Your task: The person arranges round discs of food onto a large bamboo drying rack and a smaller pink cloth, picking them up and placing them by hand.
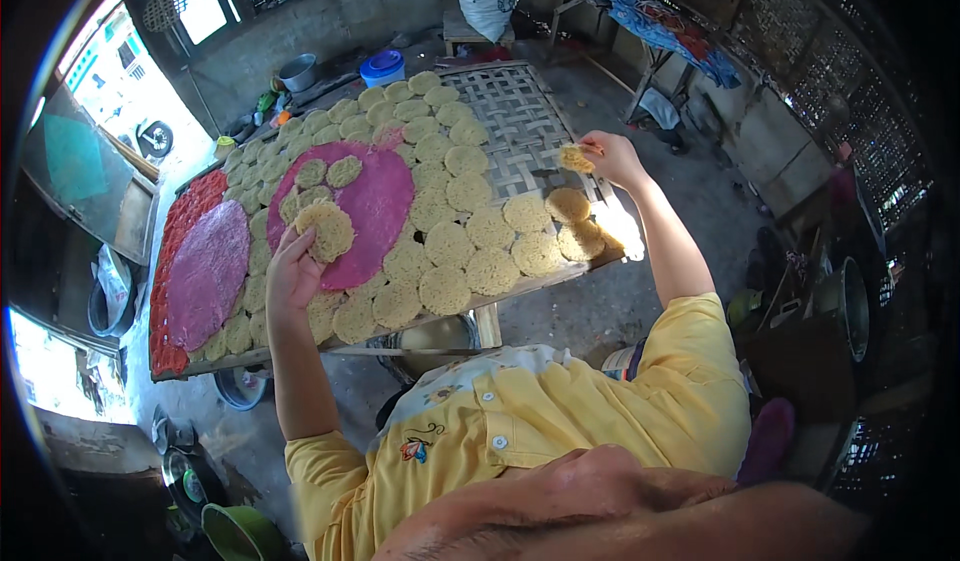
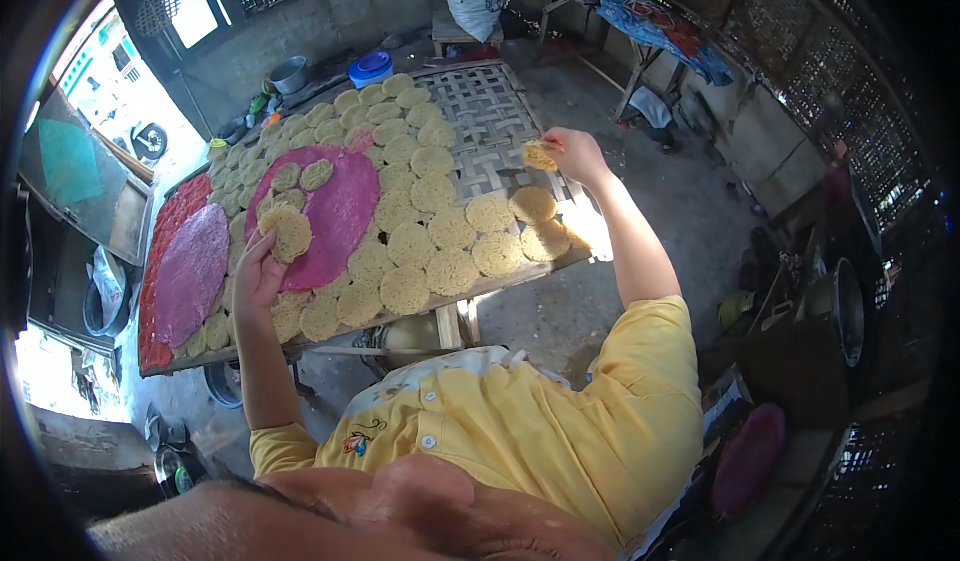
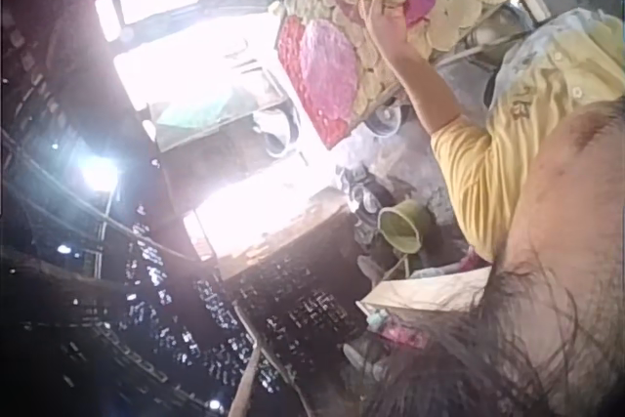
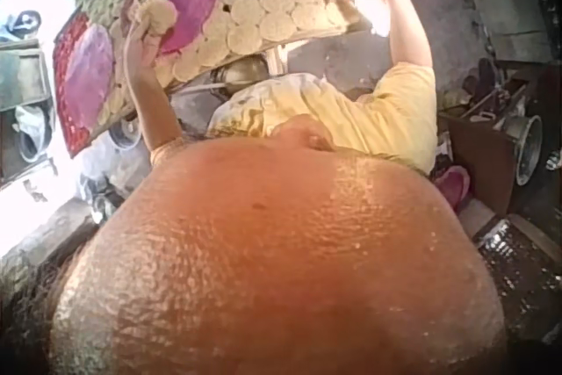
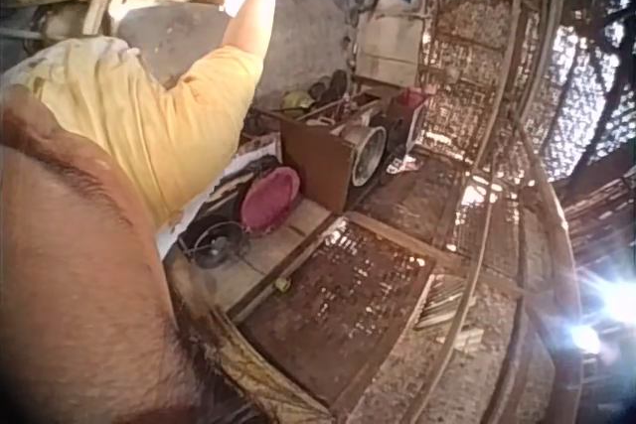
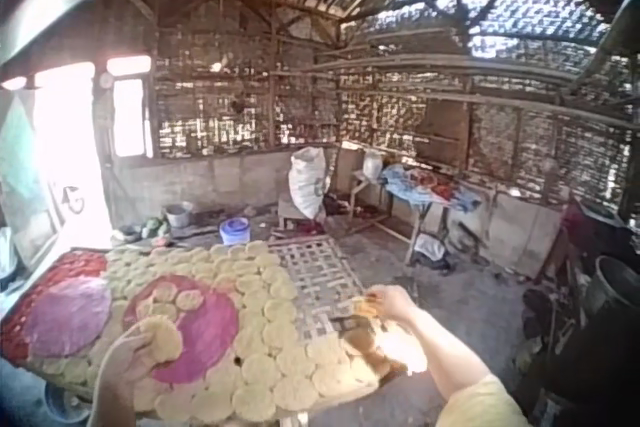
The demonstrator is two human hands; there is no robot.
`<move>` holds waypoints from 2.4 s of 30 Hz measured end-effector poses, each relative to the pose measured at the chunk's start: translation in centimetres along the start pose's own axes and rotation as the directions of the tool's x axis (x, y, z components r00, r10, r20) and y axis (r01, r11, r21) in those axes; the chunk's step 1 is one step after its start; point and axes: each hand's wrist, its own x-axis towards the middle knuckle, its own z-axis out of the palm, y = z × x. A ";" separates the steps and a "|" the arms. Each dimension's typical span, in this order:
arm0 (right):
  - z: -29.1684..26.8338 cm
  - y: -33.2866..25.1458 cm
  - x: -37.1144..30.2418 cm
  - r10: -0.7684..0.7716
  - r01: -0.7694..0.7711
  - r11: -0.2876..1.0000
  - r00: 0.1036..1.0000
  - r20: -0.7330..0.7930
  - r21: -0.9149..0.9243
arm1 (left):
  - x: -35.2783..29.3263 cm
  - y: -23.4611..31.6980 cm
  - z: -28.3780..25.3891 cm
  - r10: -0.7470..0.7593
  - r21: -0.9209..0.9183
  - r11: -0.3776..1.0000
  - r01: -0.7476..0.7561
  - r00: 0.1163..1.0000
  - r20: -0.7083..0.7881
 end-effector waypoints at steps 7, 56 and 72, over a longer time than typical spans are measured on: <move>-0.3 3.4 -4.8 0.034 -0.015 0.992 0.988 0.149 -0.125 | 1.3 -1.6 2.1 -0.061 0.043 0.997 0.061 0.998 0.006; 11.9 -2.2 4.0 0.266 -0.535 0.748 0.784 0.561 0.392 | -0.5 -5.4 -1.9 0.036 0.766 -0.639 -0.071 0.992 0.121; 14.8 -19.9 -3.1 -0.389 0.304 0.894 0.892 0.230 0.330 | 0.5 -1.2 -2.6 0.181 0.898 -0.432 -0.077 0.969 0.171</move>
